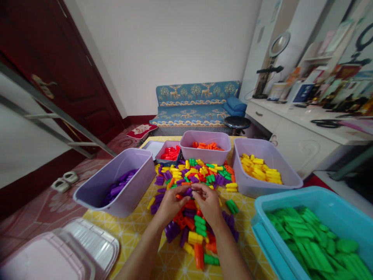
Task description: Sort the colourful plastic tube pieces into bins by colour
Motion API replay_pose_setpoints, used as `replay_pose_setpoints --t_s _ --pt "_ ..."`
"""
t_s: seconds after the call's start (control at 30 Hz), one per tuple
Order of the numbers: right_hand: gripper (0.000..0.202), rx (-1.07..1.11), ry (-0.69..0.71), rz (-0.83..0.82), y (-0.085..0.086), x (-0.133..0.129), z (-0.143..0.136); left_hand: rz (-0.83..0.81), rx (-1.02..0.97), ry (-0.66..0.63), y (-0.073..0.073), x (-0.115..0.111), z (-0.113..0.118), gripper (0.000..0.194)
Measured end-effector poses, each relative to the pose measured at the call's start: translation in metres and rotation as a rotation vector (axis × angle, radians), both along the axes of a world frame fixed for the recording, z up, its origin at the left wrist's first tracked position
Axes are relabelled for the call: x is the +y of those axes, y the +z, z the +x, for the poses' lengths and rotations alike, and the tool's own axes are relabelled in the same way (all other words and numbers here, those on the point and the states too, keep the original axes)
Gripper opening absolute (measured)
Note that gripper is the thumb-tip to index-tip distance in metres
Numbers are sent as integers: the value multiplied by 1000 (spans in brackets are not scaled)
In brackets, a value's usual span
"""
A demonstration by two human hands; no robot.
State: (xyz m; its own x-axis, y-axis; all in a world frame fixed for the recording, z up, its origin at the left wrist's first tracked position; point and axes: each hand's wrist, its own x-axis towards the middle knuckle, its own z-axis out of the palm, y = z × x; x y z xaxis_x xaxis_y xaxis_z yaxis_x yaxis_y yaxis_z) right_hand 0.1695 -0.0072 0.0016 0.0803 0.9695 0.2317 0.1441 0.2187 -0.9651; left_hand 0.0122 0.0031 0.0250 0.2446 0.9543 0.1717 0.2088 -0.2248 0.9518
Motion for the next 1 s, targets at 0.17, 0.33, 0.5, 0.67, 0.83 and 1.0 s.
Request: replay_pose_setpoints --t_s 0.17,0.33,0.5,0.67,0.83,1.0 --pt "25 -46 -28 31 2 0 1 -97 -201 148 -1 6 -6 30" --pt "24 -65 -49 10 2 1 3 -217 -707 405 14 13 -25 40" --pt "25 -49 -63 5 1 1 3 -65 -1139 559 48 14 -56 14" --pt "26 9 -67 -9 1 1 2 -107 -1345 626 72 7 -76 12" --pt "24 15 -66 -17 -1 2 1 -131 -1347 535 79 0 -72 32" --pt "24 3 -58 -22 -5 4 3 -188 -823 398 52 7 -52 40"
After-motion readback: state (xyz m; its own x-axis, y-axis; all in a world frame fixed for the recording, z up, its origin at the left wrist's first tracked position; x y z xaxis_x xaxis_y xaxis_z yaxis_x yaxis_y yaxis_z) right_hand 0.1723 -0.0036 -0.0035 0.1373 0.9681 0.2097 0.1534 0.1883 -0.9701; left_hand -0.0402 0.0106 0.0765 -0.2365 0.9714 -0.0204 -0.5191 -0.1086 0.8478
